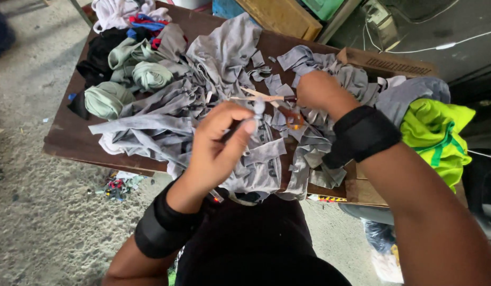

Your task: The person cuts strips from a piece of grey fabric by aligning the fabric edges, then holding the fabric with one hand and cutting it with scissors in the other, repeating the process several times. The fabric is straightened by hand between cuts.

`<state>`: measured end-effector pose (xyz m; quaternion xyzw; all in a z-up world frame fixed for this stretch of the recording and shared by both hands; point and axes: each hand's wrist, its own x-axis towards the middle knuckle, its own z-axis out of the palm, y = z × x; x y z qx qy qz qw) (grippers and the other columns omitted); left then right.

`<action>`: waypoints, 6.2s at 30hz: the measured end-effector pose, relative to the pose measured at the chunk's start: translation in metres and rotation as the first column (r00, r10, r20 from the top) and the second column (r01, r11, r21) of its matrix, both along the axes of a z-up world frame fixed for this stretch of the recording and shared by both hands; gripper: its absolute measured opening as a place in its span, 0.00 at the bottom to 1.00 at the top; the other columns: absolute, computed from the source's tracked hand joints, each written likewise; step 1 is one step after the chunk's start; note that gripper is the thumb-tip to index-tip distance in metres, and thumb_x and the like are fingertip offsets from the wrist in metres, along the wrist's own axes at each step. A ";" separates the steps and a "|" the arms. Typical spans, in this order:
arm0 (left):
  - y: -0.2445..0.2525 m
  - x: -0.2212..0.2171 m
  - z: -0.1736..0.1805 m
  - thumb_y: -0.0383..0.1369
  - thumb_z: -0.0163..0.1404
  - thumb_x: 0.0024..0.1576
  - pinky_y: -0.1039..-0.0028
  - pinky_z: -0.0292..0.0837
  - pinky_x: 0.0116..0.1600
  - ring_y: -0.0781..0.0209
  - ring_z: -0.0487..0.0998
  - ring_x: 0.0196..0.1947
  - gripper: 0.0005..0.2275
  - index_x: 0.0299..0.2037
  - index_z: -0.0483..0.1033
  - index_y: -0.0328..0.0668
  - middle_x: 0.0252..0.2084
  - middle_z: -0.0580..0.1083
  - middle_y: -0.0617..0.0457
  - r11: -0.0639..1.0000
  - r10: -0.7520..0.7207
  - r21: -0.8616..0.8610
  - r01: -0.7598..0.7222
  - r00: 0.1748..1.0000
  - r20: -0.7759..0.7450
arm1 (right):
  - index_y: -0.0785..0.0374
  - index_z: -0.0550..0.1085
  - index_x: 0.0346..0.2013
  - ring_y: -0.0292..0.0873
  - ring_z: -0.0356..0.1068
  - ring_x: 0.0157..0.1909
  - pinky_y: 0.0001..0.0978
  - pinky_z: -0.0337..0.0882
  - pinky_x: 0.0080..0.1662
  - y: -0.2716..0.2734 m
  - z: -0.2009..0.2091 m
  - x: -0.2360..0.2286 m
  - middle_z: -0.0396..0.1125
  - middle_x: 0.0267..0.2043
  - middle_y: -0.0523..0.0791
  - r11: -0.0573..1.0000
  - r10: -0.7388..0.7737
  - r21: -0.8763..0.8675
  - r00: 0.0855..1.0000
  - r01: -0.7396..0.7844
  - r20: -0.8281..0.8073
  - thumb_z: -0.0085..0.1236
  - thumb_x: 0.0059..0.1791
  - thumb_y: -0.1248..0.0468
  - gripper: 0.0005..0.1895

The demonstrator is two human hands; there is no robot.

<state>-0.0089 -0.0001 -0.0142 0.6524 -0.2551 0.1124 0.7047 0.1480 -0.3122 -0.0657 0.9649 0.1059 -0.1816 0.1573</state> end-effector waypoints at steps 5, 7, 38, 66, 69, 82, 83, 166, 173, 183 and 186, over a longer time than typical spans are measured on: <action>-0.011 0.004 0.008 0.25 0.53 0.65 0.73 0.69 0.58 0.59 0.75 0.50 0.04 0.46 0.73 0.35 0.49 0.73 0.49 0.997 0.077 -0.033 -0.073 0.990 0.122 | 0.58 0.83 0.36 0.58 0.73 0.36 0.50 0.72 0.42 -0.008 0.038 -0.005 0.73 0.32 0.52 0.959 0.012 0.280 0.991 -0.049 0.134 0.58 0.44 0.61 0.10; -0.013 0.005 0.007 0.25 0.53 0.66 0.73 0.68 0.62 0.57 0.75 0.53 0.03 0.46 0.73 0.34 0.51 0.73 0.48 0.993 0.112 -0.047 -0.107 0.986 0.124 | 0.56 0.83 0.39 0.56 0.73 0.35 0.49 0.72 0.40 -0.010 0.054 -0.009 0.74 0.33 0.51 0.942 0.036 0.320 0.981 -0.098 0.193 0.57 0.47 0.62 0.10; -0.051 0.040 -0.033 0.32 0.44 0.70 0.77 0.73 0.48 0.69 0.75 0.40 0.06 0.47 0.70 0.37 0.41 0.76 0.54 0.935 -0.171 -0.344 0.087 0.960 -0.221 | 0.69 0.67 0.66 0.37 0.70 0.50 0.30 0.70 0.48 -0.006 0.053 -0.068 0.71 0.51 0.44 -0.089 0.212 0.963 0.949 0.256 -0.233 0.51 0.57 0.55 0.27; -0.027 0.037 -0.023 0.25 0.47 0.73 0.80 0.65 0.46 0.69 0.65 0.37 0.02 0.51 0.66 0.36 0.42 0.67 0.56 0.968 0.244 0.004 -0.249 0.951 0.191 | 0.64 0.74 0.45 0.41 0.68 0.37 0.31 0.68 0.39 0.005 0.085 -0.089 0.67 0.37 0.44 0.356 0.110 0.884 0.953 -0.303 0.282 0.77 0.36 0.58 0.29; -0.024 0.033 -0.010 0.25 0.50 0.69 0.77 0.68 0.46 0.67 0.69 0.37 0.05 0.51 0.68 0.36 0.42 0.71 0.55 0.936 0.297 0.134 -0.325 0.935 0.193 | 0.65 0.75 0.44 0.40 0.66 0.33 0.32 0.66 0.35 0.009 0.086 -0.092 0.67 0.33 0.43 0.392 0.063 0.889 0.971 -0.237 0.231 0.78 0.34 0.59 0.29; -0.002 0.027 0.009 0.26 0.52 0.68 0.78 0.66 0.45 0.68 0.68 0.36 0.03 0.44 0.72 0.36 0.37 0.70 0.56 0.957 0.207 0.194 -0.215 0.976 0.064 | 0.65 0.75 0.41 0.35 0.67 0.29 0.27 0.66 0.34 0.006 0.073 -0.091 0.69 0.27 0.41 0.404 0.158 0.897 0.980 -0.179 0.125 0.79 0.36 0.59 0.26; 0.001 0.028 0.006 0.26 0.52 0.69 0.79 0.65 0.43 0.69 0.66 0.35 0.03 0.45 0.71 0.37 0.35 0.68 0.57 0.952 0.209 0.213 -0.221 0.975 0.079 | 0.65 0.75 0.40 0.33 0.65 0.29 0.26 0.66 0.34 0.003 0.070 -0.090 0.68 0.27 0.41 0.356 0.204 0.929 0.979 -0.098 0.025 0.78 0.37 0.59 0.24; -0.076 0.047 0.022 0.21 0.55 0.57 0.68 0.74 0.49 0.54 0.79 0.44 0.14 0.53 0.76 0.41 0.47 0.76 0.49 0.924 -0.265 0.357 0.133 0.897 0.353 | 0.64 0.68 0.46 0.32 0.69 0.41 0.25 0.72 0.46 0.004 0.054 -0.095 0.69 0.40 0.41 -0.348 -0.026 0.937 0.999 -0.041 0.034 0.63 0.50 0.78 0.15; -0.062 0.051 0.000 0.21 0.56 0.63 0.76 0.77 0.52 0.64 0.81 0.47 0.12 0.54 0.80 0.44 0.48 0.80 0.52 0.968 -0.204 0.191 0.165 0.957 0.205 | 0.64 0.71 0.48 0.32 0.71 0.41 0.25 0.72 0.45 -0.020 0.066 -0.089 0.71 0.40 0.40 -0.169 0.084 0.985 0.996 0.034 -0.020 0.67 0.48 0.72 0.17; -0.010 0.029 0.014 0.19 0.61 0.58 0.80 0.68 0.44 0.72 0.71 0.40 0.16 0.56 0.80 0.41 0.54 0.76 0.52 0.950 0.195 0.231 -0.209 0.977 0.082 | 0.63 0.74 0.46 0.34 0.75 0.35 0.30 0.71 0.39 -0.054 0.120 -0.093 0.76 0.35 0.43 0.565 0.039 0.824 0.999 -0.048 0.031 0.75 0.36 0.58 0.28; -0.005 0.025 0.023 0.20 0.60 0.59 0.77 0.75 0.52 0.68 0.77 0.48 0.17 0.57 0.78 0.41 0.56 0.76 0.51 0.942 0.158 0.269 -0.201 0.972 0.171 | 0.63 0.75 0.42 0.36 0.73 0.32 0.31 0.71 0.37 -0.064 0.117 -0.089 0.77 0.31 0.44 0.543 -0.001 0.835 0.994 0.090 -0.107 0.75 0.35 0.58 0.26</action>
